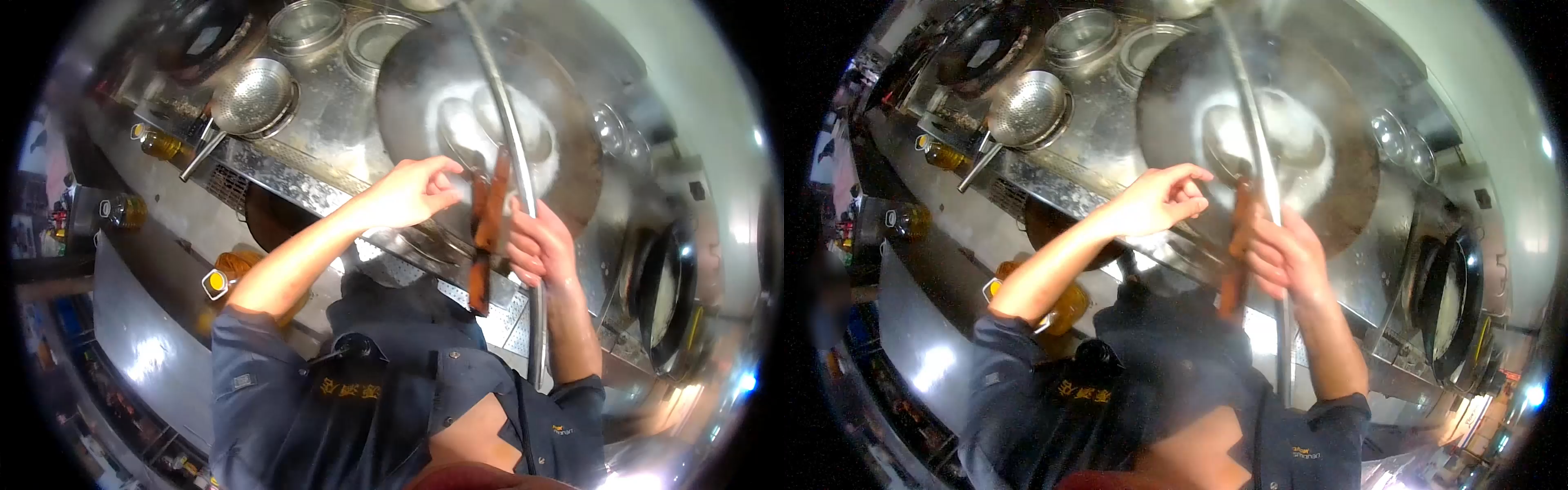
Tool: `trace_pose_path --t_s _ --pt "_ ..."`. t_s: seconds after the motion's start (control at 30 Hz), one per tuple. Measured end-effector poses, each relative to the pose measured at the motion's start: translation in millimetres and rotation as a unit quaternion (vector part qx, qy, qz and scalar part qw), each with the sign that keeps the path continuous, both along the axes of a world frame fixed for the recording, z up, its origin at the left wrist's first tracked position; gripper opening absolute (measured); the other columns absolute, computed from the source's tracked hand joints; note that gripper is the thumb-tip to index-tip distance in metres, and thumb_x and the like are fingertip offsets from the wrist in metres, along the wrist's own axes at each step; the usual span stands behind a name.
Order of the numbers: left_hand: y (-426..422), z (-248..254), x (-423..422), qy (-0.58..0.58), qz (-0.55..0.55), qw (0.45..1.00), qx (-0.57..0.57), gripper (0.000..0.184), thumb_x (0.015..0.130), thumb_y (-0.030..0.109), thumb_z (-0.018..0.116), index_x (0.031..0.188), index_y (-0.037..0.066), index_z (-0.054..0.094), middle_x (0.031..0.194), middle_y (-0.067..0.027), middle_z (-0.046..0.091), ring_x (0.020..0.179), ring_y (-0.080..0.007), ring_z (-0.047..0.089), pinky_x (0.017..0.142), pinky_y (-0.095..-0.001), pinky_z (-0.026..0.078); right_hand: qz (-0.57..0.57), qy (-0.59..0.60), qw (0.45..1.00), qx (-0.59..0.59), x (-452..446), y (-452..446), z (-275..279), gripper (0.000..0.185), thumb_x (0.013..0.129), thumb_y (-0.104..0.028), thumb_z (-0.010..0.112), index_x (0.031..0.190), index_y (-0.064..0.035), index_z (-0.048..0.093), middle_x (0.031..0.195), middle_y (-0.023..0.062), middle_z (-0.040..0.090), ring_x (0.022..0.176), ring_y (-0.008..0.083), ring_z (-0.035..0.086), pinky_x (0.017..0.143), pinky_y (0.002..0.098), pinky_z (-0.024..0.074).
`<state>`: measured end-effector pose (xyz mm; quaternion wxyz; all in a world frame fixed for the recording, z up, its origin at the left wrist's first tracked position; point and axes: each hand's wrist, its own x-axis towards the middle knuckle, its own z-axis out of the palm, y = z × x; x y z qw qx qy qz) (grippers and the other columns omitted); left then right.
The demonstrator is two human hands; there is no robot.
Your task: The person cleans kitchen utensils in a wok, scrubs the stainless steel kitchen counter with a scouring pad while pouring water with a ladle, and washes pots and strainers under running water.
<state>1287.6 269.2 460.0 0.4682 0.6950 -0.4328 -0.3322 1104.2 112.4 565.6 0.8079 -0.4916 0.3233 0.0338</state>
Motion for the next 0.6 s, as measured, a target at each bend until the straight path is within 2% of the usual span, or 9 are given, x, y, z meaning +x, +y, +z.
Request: trace_pose_path --t_s 0.1,0.17,0.23,0.3,0.4,0.5,0.53,0.57,0.6 --pt "45 -25 54 0.123 0.052 0.988 -0.08 0.04 0.095 0.007 0.066 0.133 0.001 0.054 0.092 -0.0064 0.069 0.084 -0.0121 0.066 0.076 -0.0265 0.054 0.006 -0.02 0.999 0.048 102 61 -5 0.013 0.096 -0.012 0.058 0.107 -0.0081 0.053 0.063 -0.0068 0.039 0.043 0.0038 0.032 0.035 0.0222 0.0235" --pt "80 -64 91 0.26 0.179 0.94 -0.132 0.039 0.092 0.009 0.069 0.129 0.002 0.056 0.089 -0.0052 0.067 0.083 -0.012 0.066 0.073 -0.0276 0.053 0.001 -0.025 1.0 0.011 173 90 -32 0.013 0.096 -0.009 0.056 0.106 -0.0035 0.052 0.065 -0.0043 0.041 0.045 0.0055 0.034 0.037 0.0253 0.0278" --pt "123 -102 124 0.201 0.243 0.948 -0.051 0.041 0.092 0.008 0.069 0.129 0.003 0.055 0.093 -0.0057 0.066 0.084 -0.0138 0.066 0.075 -0.0282 0.053 -0.004 -0.005 0.996 -0.089 238 106 -82 0.018 0.096 -0.009 0.054 0.109 0.0022 0.049 0.066 0.0012 0.047 0.045 0.011 0.042 0.038 0.0304 0.036" --pt "167 -148 147 0.155 0.273 0.949 -0.002 0.039 0.093 0.005 0.067 0.13 0.001 0.053 0.098 -0.0076 0.066 0.088 -0.0143 0.065 0.078 -0.0259 0.053 -0.024 0.069 0.957 -0.279 282 129 -116 0.027 0.095 -0.01 0.053 0.113 0.0087 0.044 0.072 0.0115 0.057 0.048 0.0197 0.055 0.043 0.0364 0.0462" --pt "216 -172 161 0.217 0.303 0.923 0.093 0.041 0.092 0.004 0.067 0.13 0.002 0.052 0.101 -0.0095 0.066 0.09 -0.0152 0.064 0.076 -0.0267 0.052 -0.035 0.171 0.919 -0.353 331 150 -171 0.038 0.094 -0.011 0.053 0.118 0.0164 0.041 0.095 0.029 0.066 0.07 0.0347 0.07 0.06 0.0432 0.0571" --pt "256 -222 166 0.183 0.217 0.953 0.106 0.048 0.092 0.005 0.066 0.137 0.004 0.048 0.108 -0.0115 0.066 0.091 -0.0183 0.065 0.076 -0.0306 0.053 -0.016 0.221 0.862 -0.456 358 143 -260 0.04 0.094 -0.011 0.054 0.119 0.0162 0.04 0.102 0.031 0.066 0.078 0.0389 0.071 0.067 0.0453 0.0579" --pt "263 -220 166 0.21 0.191 0.95 0.135 0.05 0.093 0.006 0.066 0.14 0.004 0.046 0.11 -0.0116 0.066 0.093 -0.0198 0.065 0.078 -0.0316 0.053 -0.023 0.223 0.86 -0.459 366 141 -296 0.027 0.094 -0.009 0.052 0.113 0.0107 0.047 0.09 0.0233 0.065 0.066 0.034 0.067 0.059 0.0468 0.0562" --pt "267 -209 165 0.243 0.178 0.942 0.147 0.05 0.094 0.006 0.065 0.14 0.004 0.046 0.109 -0.0115 0.066 0.093 -0.0193 0.064 0.078 -0.0312 0.053 -0.028 0.222 0.86 -0.458 371 134 -293 0.027 0.094 -0.009 0.052 0.113 0.0107 0.047 0.09 0.0233 0.065 0.066 0.034 0.067 0.059 0.0468 0.0562" --pt "273 -215 162 0.254 0.184 0.941 0.128 0.049 0.093 0.008 0.066 0.138 0.004 0.048 0.107 -0.0101 0.066 0.09 -0.0176 0.065 0.077 -0.0303 0.053 -0.05 0.133 0.962 -0.234 373 124 -289 0.018 0.094 -0.007 0.05 0.105 0.0073 0.049 0.08 0.0171 0.061 0.059 0.0287 0.061 0.053 0.0438 0.0534"
